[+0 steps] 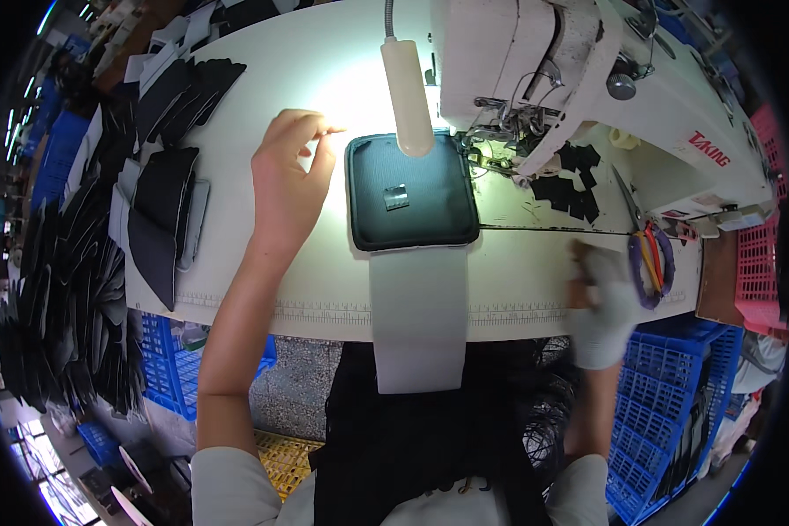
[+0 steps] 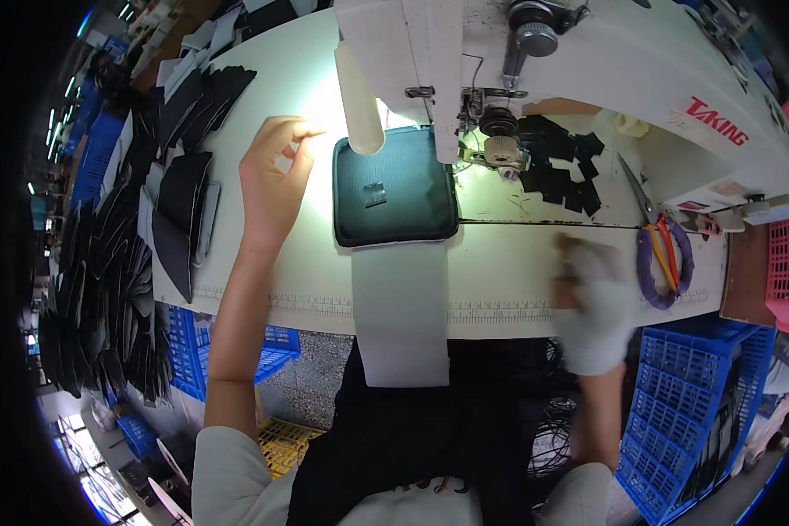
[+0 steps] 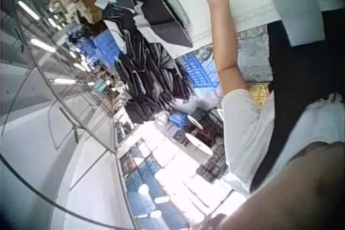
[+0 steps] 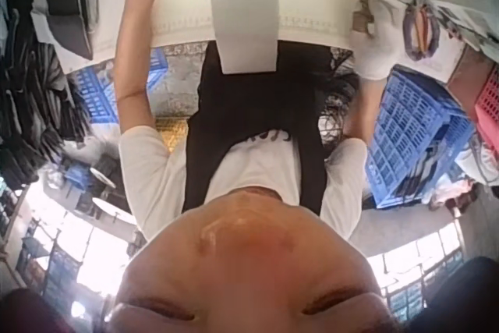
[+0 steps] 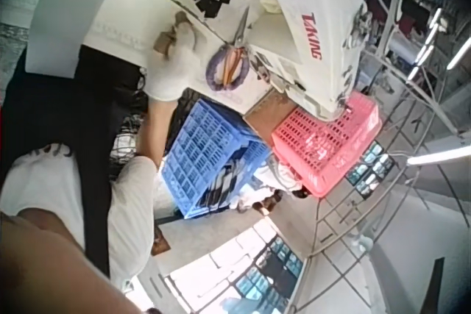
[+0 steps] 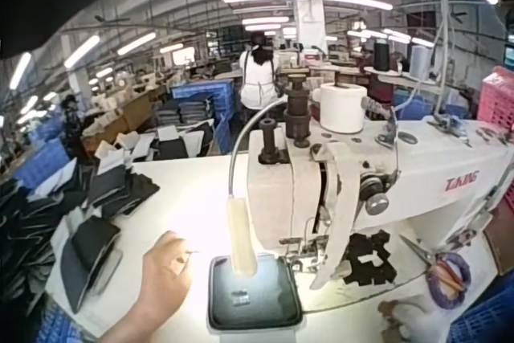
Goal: Sewing together leather components using an industrial sewing machine and trimming threads with scissors.
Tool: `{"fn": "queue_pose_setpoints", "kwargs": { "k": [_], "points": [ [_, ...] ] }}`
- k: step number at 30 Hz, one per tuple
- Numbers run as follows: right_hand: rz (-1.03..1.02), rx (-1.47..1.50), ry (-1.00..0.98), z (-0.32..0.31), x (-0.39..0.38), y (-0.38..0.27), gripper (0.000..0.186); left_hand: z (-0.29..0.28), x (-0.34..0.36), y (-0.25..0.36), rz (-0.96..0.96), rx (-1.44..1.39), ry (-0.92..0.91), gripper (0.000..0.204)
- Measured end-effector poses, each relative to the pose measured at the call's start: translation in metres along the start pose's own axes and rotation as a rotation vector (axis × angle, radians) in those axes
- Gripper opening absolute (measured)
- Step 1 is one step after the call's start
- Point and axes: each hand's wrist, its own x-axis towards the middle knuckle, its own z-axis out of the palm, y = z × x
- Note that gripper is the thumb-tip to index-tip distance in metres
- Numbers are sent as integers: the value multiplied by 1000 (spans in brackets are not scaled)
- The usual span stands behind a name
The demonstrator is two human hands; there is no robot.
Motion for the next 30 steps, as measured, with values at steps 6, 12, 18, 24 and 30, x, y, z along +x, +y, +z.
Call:
{"fn": "queue_pose_setpoints", "kwargs": {
  "k": [6, 12, 18, 24, 30],
  "points": [
    [214, -422, 130, -72, -19, 81, 44, -1, -17, 25, -79, -19, -266, 9],
    [236, -602, -76, -87, -21, 120, 44, 4, -12, 43, -52, 98, -432, 12],
    [324, -530, -183, -92, -4, 100, 43, 25, 3, 62, -450, -212, -411, 12],
    [337, -286, -205, -55, 6, 20, 36, 43, 22, 72, -655, -370, -458, 15],
    [154, -461, -698, -32, 44, -11, 23, 54, 26, 77, -697, -169, -542, 15]
  ]
}}
